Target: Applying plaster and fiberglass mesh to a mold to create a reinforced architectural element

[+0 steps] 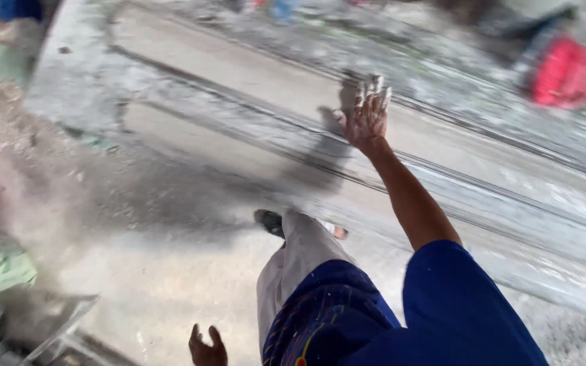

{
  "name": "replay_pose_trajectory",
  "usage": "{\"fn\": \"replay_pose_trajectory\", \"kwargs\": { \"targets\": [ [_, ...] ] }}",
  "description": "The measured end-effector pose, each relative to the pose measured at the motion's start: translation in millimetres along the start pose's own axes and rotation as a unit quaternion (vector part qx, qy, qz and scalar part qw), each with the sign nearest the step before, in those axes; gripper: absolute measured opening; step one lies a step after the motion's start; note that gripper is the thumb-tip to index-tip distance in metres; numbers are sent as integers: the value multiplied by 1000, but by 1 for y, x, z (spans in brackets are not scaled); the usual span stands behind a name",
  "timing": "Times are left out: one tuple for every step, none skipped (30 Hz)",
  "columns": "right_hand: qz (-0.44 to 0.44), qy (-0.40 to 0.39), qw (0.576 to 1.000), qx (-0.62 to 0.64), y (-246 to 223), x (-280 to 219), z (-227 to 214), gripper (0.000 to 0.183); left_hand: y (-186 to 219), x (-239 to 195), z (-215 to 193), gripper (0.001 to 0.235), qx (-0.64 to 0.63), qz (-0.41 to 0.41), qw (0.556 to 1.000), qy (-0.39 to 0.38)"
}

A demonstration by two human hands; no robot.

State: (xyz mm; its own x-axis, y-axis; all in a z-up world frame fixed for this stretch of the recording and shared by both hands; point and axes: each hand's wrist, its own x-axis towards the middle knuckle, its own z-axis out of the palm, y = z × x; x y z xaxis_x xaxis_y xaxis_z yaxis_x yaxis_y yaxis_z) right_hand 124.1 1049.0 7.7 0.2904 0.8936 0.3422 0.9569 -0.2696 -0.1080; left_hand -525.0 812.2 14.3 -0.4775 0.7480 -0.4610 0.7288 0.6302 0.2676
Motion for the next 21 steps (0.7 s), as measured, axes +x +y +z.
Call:
{"fn": "replay_pose_trajectory", "kwargs": {
  "targets": [
    [-18,33,999,-9,27,-18,-12,90,-13,-16,23,64,-14,79,993,87],
    [-37,66,997,-18,54,-37,-23,87,-25,-32,48,60,-30,155,972,173],
    [-35,65,997,-22,84,-58,-34,87,-14,-58,57,60,-31,158,972,170],
    [8,-15,1000,-14,113,-79,-43,92,-4,-84,67,60,-32,130,982,136],
    [47,-95,994,-1,138,-98,-49,98,4,-112,75,61,-32,98,989,108],
    [45,-95,994,1,168,-125,-59,98,9,-143,100,61,-32,96,989,110],
    [21,-50,999,-2,197,-148,-69,94,19,-170,123,60,-68,99,985,126],
    [-3,-4,1000,-5,226,-170,-79,89,30,-196,145,59,-105,103,979,142],
    [2,-11,1000,1,256,-190,-92,89,58,-234,159,59,-94,101,980,143],
    [-28,17,999,2,285,-210,-105,86,85,-271,173,55,-109,137,979,101],
    [-57,46,997,-1,317,-232,-122,82,112,-308,191,51,-127,173,975,54],
    [-52,39,998,0,337,-268,-136,82,122,-356,181,51,-119,172,977,51],
    [-44,31,998,-9,369,-284,-147,83,151,-393,187,51,-105,222,969,30],
    [-36,23,999,-18,401,-300,-158,84,178,-431,194,50,-91,271,958,11],
    [-26,24,999,-29,432,-316,-166,84,182,-453,209,50,-92,283,955,1],
    [-21,21,999,-31,464,-335,-173,87,184,-474,226,48,-108,332,936,37],
    [-15,11,999,-29,490,-365,-180,90,175,-499,238,45,-119,375,917,71],
    [-4,4,999,-36,518,-397,-194,90,162,-520,251,45,-114,381,916,58],
    [15,-34,998,-44,546,-415,-202,93,155,-535,269,41,-99,393,911,79],
    [34,-72,995,-52,572,-431,-211,96,147,-549,286,37,-84,405,905,100],
    [35,-67,996,-54,600,-450,-223,96,138,-568,304,37,-87,409,903,102]
  ]
}}
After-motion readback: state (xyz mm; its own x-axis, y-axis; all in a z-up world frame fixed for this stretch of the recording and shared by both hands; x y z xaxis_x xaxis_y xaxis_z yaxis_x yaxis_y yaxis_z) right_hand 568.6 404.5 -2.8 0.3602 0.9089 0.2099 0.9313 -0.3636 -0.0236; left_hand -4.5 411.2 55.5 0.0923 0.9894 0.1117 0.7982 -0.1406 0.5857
